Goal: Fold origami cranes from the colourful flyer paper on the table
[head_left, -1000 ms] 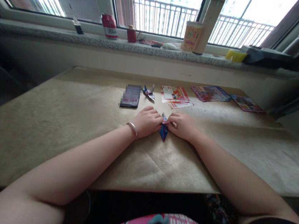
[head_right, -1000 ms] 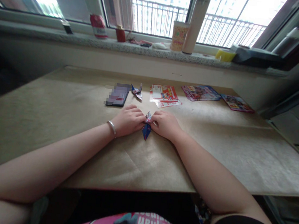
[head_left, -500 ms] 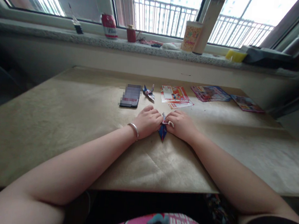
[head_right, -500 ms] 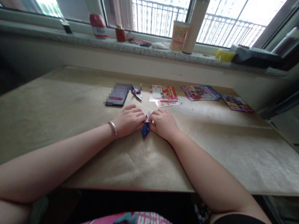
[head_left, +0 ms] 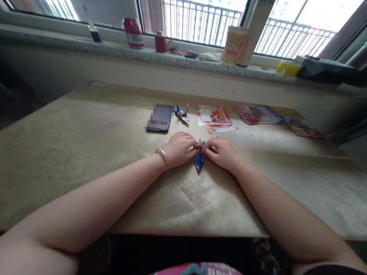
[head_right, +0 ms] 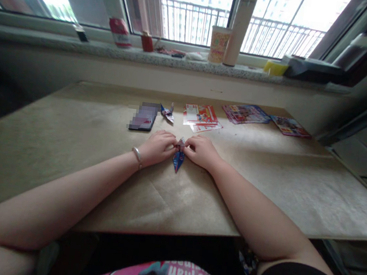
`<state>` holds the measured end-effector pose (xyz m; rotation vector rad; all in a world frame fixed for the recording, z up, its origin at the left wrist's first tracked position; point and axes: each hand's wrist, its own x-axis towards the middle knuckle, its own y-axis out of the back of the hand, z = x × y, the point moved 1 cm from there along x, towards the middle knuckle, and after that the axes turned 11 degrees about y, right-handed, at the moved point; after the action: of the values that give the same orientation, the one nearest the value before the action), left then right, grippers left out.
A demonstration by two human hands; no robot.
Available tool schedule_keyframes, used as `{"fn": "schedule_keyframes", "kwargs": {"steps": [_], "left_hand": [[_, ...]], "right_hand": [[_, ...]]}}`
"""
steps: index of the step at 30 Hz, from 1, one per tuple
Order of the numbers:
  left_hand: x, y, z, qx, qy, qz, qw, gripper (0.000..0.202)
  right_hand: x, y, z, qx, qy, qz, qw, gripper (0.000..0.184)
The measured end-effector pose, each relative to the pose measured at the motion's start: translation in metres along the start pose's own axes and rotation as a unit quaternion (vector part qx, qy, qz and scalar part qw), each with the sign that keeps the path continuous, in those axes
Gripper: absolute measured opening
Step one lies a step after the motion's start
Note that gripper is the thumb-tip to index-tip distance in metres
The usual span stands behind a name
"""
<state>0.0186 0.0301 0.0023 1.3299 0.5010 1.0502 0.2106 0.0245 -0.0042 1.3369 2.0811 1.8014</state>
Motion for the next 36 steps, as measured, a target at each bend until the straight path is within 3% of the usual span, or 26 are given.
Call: {"fn": "schedule_keyframes", "kwargs": {"steps": [6, 10, 18, 33, 36], "left_hand": [[0.0032, -0.0035, -0.0038, -0.046, 0.069, 0.013, 0.996, 0.024], [0.0061, -0.0045, -0.0057, -0.07, 0.121, 0.003, 0.99, 0.022], [0.0074, -0.006, -0.0071, -0.055, 0.103, 0.018, 0.993, 0.02], [0.0051, -0.0053, -0.006, -0.062, 0.094, 0.021, 0.993, 0.018], [0.0014, -0.0037, -0.0045, -0.084, 0.065, 0.029, 0.994, 0.014]], "right_hand": [[0.0033, -0.0024, 0.0004, 0.011, -0.086, 0.008, 0.996, 0.018], [0.0044, -0.0063, 0.0026, 0.012, -0.092, 0.018, 0.996, 0.016], [0.0048, -0.0039, -0.005, -0.107, -0.028, 0.012, 0.994, 0.012], [0.0048, -0.0057, -0.0042, -0.077, -0.114, 0.023, 0.99, 0.011], [0.0047, -0.0041, -0.0035, -0.09, -0.128, 0.023, 0.987, 0.011]]}}
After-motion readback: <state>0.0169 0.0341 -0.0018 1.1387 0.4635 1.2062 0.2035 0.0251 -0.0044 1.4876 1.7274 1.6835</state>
